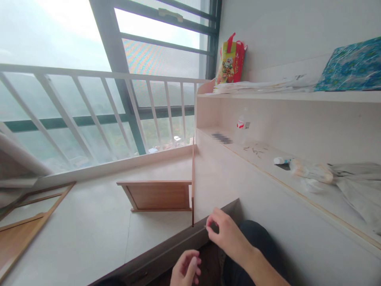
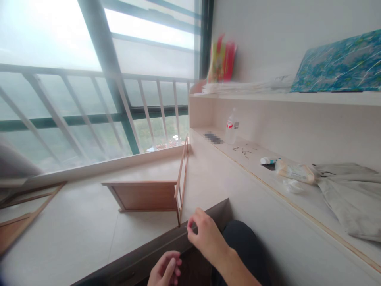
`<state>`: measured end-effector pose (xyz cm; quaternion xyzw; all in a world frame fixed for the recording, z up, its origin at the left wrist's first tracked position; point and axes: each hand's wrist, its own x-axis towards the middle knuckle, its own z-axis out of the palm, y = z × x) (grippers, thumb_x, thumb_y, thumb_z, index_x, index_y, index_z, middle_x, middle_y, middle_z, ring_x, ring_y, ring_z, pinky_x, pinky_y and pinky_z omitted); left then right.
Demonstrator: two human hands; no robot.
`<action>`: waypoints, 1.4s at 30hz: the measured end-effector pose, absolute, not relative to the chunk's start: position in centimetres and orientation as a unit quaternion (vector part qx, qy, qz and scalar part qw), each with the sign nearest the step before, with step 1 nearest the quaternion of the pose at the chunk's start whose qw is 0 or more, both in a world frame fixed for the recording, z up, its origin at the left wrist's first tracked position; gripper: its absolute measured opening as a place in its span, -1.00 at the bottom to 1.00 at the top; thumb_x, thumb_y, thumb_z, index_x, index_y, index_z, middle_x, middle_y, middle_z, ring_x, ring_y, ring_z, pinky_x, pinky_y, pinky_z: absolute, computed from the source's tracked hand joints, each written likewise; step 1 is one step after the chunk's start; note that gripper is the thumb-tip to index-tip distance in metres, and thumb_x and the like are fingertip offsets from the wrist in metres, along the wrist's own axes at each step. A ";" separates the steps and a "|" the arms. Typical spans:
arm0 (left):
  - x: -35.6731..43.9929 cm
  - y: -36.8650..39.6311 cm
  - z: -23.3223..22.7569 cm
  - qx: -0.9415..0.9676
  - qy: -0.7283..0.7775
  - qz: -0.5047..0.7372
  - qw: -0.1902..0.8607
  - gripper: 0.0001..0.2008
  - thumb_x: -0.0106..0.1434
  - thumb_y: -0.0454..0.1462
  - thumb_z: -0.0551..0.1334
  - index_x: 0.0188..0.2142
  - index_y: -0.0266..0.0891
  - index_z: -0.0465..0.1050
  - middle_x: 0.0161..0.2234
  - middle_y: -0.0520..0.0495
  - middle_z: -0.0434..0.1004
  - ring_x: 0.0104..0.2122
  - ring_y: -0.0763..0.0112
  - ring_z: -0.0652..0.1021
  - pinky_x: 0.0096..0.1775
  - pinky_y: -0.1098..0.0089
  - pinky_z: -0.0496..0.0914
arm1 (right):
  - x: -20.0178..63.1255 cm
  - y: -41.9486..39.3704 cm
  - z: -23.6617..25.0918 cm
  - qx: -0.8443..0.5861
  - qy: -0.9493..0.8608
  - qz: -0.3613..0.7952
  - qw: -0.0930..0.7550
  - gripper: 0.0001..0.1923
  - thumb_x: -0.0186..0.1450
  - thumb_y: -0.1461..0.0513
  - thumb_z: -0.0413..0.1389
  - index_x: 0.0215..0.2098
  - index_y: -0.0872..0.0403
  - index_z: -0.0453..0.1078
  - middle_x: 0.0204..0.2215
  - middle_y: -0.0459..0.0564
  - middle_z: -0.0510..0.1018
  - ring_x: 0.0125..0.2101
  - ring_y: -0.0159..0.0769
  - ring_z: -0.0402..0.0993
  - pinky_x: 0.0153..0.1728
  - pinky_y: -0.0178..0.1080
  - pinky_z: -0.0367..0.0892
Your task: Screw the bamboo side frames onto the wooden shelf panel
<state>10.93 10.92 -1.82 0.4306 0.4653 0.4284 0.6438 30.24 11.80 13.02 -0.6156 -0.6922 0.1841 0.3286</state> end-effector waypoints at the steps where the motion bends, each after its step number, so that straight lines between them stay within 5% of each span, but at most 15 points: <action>1: 11.2 10.7 -0.7 0.412 0.461 0.465 0.634 -0.33 -0.07 0.29 0.42 -0.25 -0.22 0.62 -0.39 -0.13 0.57 -0.48 0.35 0.51 -0.54 0.43 0.36 | 29.3 11.3 11.6 -0.621 -0.683 0.208 0.322 -0.86 0.23 0.41 0.13 -0.39 0.06 0.45 -0.33 -0.07 0.49 -0.30 -0.33 0.45 -0.22 -0.30 0.28; 8: 12.2 9.8 1.5 0.421 0.454 0.469 0.629 -0.54 -0.02 0.08 0.51 -0.43 -0.27 0.58 -0.50 -0.08 0.51 -0.51 0.44 0.46 -0.50 0.48 0.37 | 27.0 9.3 6.7 -0.625 -0.675 0.278 0.274 -0.86 0.20 0.42 0.15 -0.41 0.07 0.46 -0.32 -0.07 0.49 -0.29 -0.32 0.47 -0.25 -0.31 0.26; 14: 12.6 9.4 -0.5 0.350 0.484 0.465 0.654 -0.49 -0.08 0.08 0.53 -0.33 -0.26 0.57 -0.53 -0.02 0.49 -0.55 0.47 0.43 -0.53 0.51 0.33 | 27.2 9.0 5.8 -0.613 -0.689 0.277 0.270 -0.87 0.22 0.40 0.13 -0.41 0.07 0.44 -0.32 -0.07 0.47 -0.29 -0.32 0.45 -0.24 -0.29 0.25; 22: 12.0 10.3 2.6 0.352 0.501 0.441 0.656 -0.63 0.05 -0.02 0.49 -0.37 -0.28 0.58 -0.48 0.00 0.45 -0.48 0.54 0.39 -0.48 0.57 0.27 | 27.3 10.4 5.0 -0.594 -0.662 0.312 0.336 -0.92 0.24 0.33 0.17 -0.41 0.06 0.47 -0.37 -0.09 0.45 -0.36 -0.32 0.37 -0.30 -0.27 0.22; 36: 13.9 14.9 2.8 0.347 0.504 0.453 0.648 -0.59 0.01 -0.03 0.51 -0.32 -0.31 0.57 -0.44 0.01 0.45 -0.50 0.57 0.37 -0.49 0.55 0.24 | 29.6 15.1 2.9 -0.556 -0.598 0.365 0.446 -0.86 0.28 0.18 0.22 -0.37 0.07 0.57 -0.49 -0.12 0.39 -0.42 -0.31 0.30 -0.34 -0.26 0.21; 42: 12.2 17.7 3.2 0.374 0.547 0.450 0.598 -0.50 0.04 0.06 0.43 -0.22 -0.29 0.57 -0.36 -0.07 0.53 -0.45 0.47 0.44 -0.48 0.49 0.28 | 31.3 18.3 1.4 -0.625 -0.597 0.278 0.419 -0.80 0.32 0.15 0.17 -0.33 0.06 0.59 -0.50 -0.10 0.43 -0.43 -0.29 0.37 -0.34 -0.27 0.28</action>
